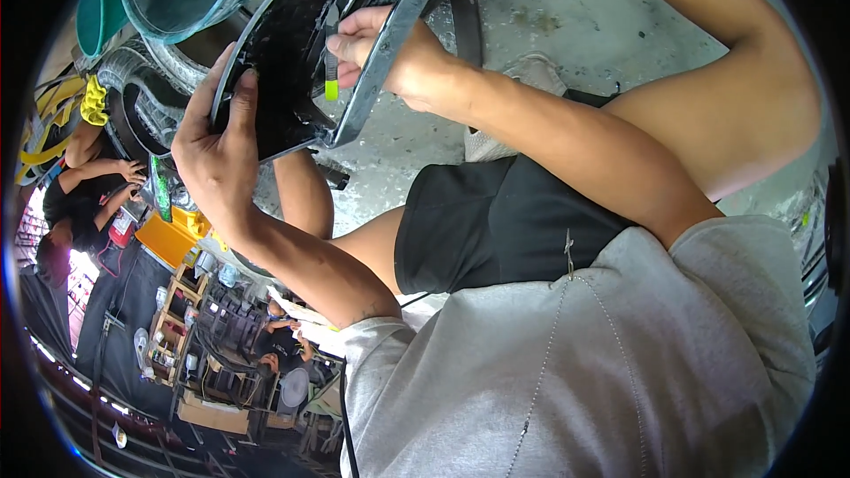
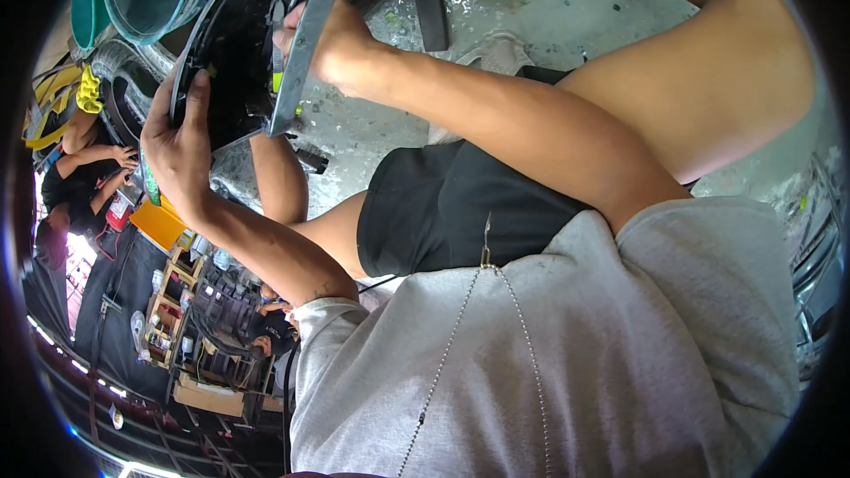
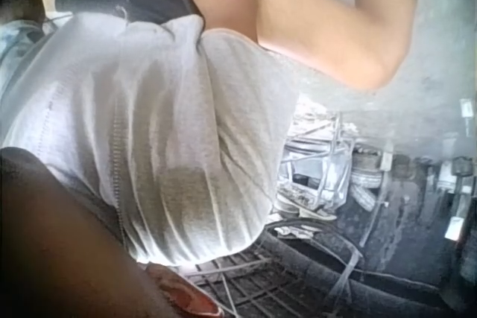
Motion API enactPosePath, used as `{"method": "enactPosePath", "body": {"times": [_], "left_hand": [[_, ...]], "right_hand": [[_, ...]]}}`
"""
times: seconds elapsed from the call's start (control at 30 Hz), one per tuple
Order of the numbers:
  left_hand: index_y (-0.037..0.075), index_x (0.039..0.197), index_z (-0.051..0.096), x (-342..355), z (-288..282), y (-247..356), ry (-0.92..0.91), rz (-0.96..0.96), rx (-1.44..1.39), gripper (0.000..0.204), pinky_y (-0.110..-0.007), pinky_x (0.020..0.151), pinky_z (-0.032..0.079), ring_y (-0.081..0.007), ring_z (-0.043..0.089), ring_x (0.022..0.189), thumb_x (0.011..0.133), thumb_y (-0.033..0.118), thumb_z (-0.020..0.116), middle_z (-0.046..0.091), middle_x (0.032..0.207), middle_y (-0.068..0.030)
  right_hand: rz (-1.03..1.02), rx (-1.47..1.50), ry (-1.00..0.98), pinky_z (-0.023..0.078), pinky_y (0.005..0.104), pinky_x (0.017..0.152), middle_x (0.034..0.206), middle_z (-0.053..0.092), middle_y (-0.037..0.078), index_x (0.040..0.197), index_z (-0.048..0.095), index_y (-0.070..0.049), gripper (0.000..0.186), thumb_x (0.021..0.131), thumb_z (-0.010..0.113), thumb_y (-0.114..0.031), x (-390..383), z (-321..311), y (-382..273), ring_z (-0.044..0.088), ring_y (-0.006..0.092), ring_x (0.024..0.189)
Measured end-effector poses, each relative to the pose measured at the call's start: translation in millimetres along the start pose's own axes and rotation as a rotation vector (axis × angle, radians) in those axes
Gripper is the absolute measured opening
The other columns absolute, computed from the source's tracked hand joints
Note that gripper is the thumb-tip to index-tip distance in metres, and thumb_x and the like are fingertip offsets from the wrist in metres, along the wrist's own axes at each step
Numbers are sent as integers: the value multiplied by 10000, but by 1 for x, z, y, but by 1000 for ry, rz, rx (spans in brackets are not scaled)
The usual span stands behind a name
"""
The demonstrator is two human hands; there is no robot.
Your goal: Cleaning or scraping residue from a black plastic vehicle part using a small tool.
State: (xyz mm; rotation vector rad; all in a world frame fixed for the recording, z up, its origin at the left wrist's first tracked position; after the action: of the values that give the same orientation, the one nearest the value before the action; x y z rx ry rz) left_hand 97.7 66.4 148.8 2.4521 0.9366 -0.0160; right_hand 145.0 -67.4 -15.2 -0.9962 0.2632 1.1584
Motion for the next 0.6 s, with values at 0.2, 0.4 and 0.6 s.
{"method": "enactPosePath", "body": {"times": [0.2, 0.4, 0.6], "left_hand": [[73, 1271, 737, -1, 0, 1, -9, -1, -12, 342, -191, 779, 480, -43, 603, 854, 948, 181, 776, 754, 952, -24], [70, 1268, 736, 0, -1, 1, 8, -4, 62, 334, -189, 776, 477, -38, 600, 847, 950, 167, 768, 755, 935, -22], [70, 1270, 735, -2, 1, -1, 14, -5, -36, 333, -195, 794, 486, -43, 612, 859, 950, 155, 767, 758, 949, -29]], "right_hand": [[41, 156, 53, 638, 341, 734, 964, 703, 142, 1137, 661, 56, 305, 936, 761, -151, 2, 2, -3, 722, 229, 827], [34, 357, 34, 628, 328, 757, 971, 713, 134, 1129, 673, 57, 309, 922, 775, -148, -5, 2, -2, 716, 216, 826], [106, 153, -93, 601, 317, 724, 905, 727, 119, 1075, 715, 39, 278, 907, 793, -168, -7, 3, 2, 703, 196, 788]]}}
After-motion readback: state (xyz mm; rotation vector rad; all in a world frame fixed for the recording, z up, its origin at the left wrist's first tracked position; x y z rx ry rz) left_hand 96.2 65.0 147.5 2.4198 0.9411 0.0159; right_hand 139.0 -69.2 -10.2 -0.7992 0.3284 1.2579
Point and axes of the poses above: each hand's wrist, its own x-axis towards the middle knuckle, its own z-axis out of the palm, y = z × x, the point moved 4 cm from there along x, towards the middle knuckle
